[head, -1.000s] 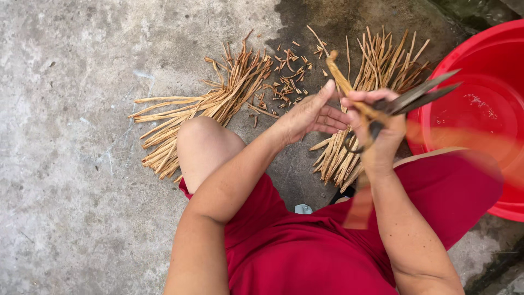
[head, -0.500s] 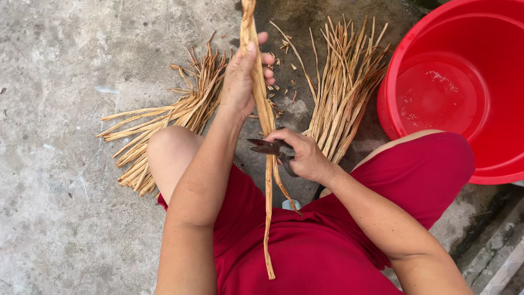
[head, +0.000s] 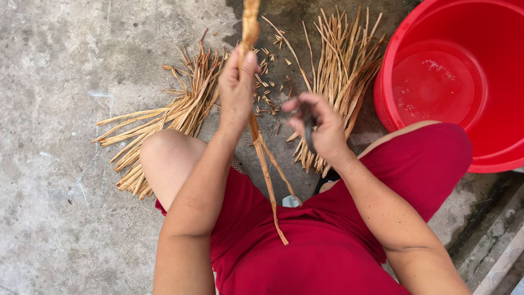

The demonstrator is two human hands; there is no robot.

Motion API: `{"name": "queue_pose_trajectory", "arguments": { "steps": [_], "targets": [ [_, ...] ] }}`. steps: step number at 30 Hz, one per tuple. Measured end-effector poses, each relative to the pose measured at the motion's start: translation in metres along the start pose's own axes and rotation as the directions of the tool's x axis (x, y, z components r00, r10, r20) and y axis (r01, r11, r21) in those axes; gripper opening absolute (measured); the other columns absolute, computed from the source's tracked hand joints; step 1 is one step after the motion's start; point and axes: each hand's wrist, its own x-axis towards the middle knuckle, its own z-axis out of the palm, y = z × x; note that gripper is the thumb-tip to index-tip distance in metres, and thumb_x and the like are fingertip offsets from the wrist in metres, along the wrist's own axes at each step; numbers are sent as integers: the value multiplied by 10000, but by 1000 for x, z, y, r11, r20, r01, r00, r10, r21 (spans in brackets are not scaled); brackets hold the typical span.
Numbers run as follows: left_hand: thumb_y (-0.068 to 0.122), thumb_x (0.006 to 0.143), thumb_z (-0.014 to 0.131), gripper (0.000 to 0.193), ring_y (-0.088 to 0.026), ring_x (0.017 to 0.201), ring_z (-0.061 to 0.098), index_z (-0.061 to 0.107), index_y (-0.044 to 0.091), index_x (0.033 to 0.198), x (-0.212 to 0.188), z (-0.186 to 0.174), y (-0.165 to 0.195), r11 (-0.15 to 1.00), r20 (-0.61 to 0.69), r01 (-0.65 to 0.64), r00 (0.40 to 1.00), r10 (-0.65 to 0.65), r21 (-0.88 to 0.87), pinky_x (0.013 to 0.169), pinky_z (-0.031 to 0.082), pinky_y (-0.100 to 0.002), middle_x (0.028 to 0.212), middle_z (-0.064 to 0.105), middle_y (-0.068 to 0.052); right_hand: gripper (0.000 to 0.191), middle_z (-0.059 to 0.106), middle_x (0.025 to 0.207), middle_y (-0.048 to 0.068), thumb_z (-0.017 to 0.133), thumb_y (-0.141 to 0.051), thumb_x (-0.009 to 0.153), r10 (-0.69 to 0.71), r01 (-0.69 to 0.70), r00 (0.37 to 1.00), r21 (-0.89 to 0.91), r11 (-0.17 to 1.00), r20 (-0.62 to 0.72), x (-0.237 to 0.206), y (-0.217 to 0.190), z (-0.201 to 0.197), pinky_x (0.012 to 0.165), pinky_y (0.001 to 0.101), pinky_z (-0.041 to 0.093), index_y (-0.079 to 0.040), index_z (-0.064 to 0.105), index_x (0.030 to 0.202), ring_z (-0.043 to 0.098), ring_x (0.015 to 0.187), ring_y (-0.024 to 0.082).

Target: The person sits on a concrete floor and uses a curved blade to split long, dried bamboo strips into thinner strands. They hold each strip with one hand and carefully shave it lengthwise with the other, dropping the finished pieces onto a pile.

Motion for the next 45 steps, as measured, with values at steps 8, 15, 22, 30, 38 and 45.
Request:
{"name": "queue_pose_trajectory", "arguments": {
  "steps": [8, 15, 22, 30, 38, 45],
  "targets": [
    [266, 1103, 610, 484, -110, 837, 493, 527, 114, 1554, -52, 53, 8, 914, 316, -224, 942, 114, 339, 772, 485, -286, 920, 433, 3, 428, 659, 1154, 42, 802, 11, 972, 89, 30, 916, 288, 957, -392, 22, -5, -26, 962, 255, 575, -89, 532, 1289, 655, 1056, 114],
    [322, 1086, 599, 303, -63, 855, 518, 642, 79, 1262, -42, 49, 4, 989, 283, -41, 959, -1, 143, 753, 453, -211, 937, 564, 38, 397, 616, 1039, -4, 825, 24, 988, 83, 6, 911, 214, 977, -405, 24, -8, -38, 855, 228, 604, -88, 551, 1253, 642, 976, 79],
    [226, 1041, 733, 165, -60, 874, 583, 704, 63, 1050, -29, 39, 1, 995, 260, -70, 964, 50, 68, 776, 507, -224, 969, 636, 27, 379, 644, 942, 7, 830, 21, 988, 62, -58, 961, 21, 998, -270, 22, -13, -55, 723, 204, 567, -74, 569, 1247, 666, 842, 74],
    [165, 1008, 759, 154, -67, 857, 640, 745, 67, 1126, -34, 42, -11, 992, 476, 52, 873, -100, 112, 764, 557, -240, 950, 723, -3, 357, 680, 959, 25, 796, 22, 1032, -73, 65, 960, -40, 997, -270, 24, -8, -51, 739, 204, 591, -90, 564, 1279, 700, 884, 84],
    [222, 988, 734, 159, -29, 630, 513, 726, 93, 1080, -27, 32, -10, 983, 211, 182, 962, -175, -11, 523, 422, -188, 862, 703, 29, 343, 697, 981, 26, 778, -141, 1002, 186, -173, 938, 69, 982, -292, 22, -12, -50, 729, 236, 617, -100, 585, 1282, 706, 868, 111],
    [188, 1013, 728, 132, -8, 637, 458, 679, 81, 1074, -21, 23, 6, 956, 81, 170, 985, -154, -240, 525, 349, -174, 842, 618, 64, 662, 670, 1076, 52, 902, -313, 846, 210, -217, 976, -289, 932, -56, 7, -10, -15, 822, 279, 589, -71, 542, 1347, 683, 981, 145]
  ]
}}
